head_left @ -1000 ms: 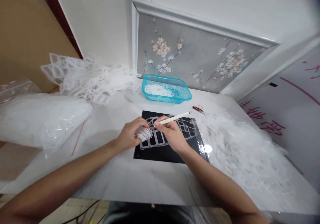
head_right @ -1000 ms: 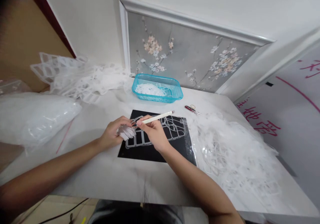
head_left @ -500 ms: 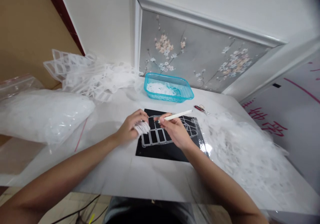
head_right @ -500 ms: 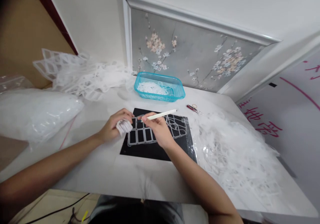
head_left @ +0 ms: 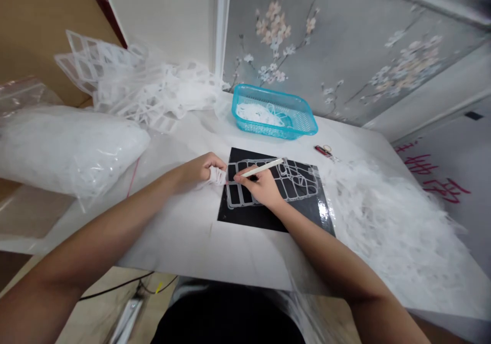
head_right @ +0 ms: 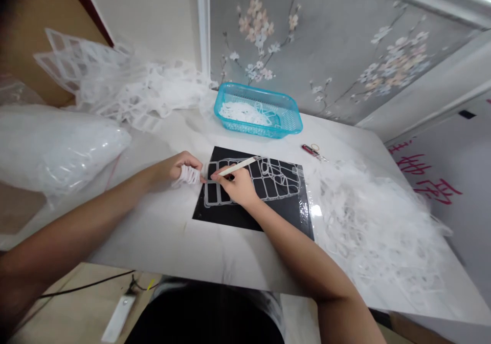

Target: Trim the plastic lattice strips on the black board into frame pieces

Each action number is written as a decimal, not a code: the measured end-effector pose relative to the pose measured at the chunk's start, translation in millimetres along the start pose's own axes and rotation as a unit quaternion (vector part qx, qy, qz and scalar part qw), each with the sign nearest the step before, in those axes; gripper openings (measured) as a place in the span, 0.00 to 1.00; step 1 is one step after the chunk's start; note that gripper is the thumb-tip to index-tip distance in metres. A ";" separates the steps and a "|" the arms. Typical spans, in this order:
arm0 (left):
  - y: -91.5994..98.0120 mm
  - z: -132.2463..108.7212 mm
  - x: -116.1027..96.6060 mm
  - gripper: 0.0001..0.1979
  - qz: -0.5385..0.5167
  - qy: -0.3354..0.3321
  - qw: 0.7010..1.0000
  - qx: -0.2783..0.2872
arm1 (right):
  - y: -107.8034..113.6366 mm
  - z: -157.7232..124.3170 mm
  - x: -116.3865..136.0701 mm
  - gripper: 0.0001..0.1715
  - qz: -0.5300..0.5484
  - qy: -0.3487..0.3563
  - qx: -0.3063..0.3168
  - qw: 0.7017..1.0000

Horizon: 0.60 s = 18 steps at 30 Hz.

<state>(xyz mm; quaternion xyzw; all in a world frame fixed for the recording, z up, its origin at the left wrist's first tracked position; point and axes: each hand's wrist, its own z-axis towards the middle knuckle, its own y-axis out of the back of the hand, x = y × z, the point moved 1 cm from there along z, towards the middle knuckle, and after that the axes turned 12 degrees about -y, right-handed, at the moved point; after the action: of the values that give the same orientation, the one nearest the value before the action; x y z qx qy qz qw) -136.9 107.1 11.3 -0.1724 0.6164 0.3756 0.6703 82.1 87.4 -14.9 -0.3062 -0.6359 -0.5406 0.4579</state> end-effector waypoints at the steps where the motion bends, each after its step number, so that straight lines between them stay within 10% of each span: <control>1: 0.2 1.6 0.6 0.09 -0.006 0.010 1.000 0.022 | 0.7 0.0 0.8 0.05 -0.005 0.005 0.000 1.000; 18: 0.2 6.5 -0.8 0.06 0.044 0.009 0.998 0.045 | -1.2 -1.5 2.8 0.04 -0.028 0.030 0.004 0.999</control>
<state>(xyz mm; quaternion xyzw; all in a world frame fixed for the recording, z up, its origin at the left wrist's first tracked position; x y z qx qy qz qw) -132.5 111.4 13.3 -0.1179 0.6457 0.3751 0.6546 80.3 85.4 -12.8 -0.2706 -0.6323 -0.5596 0.4625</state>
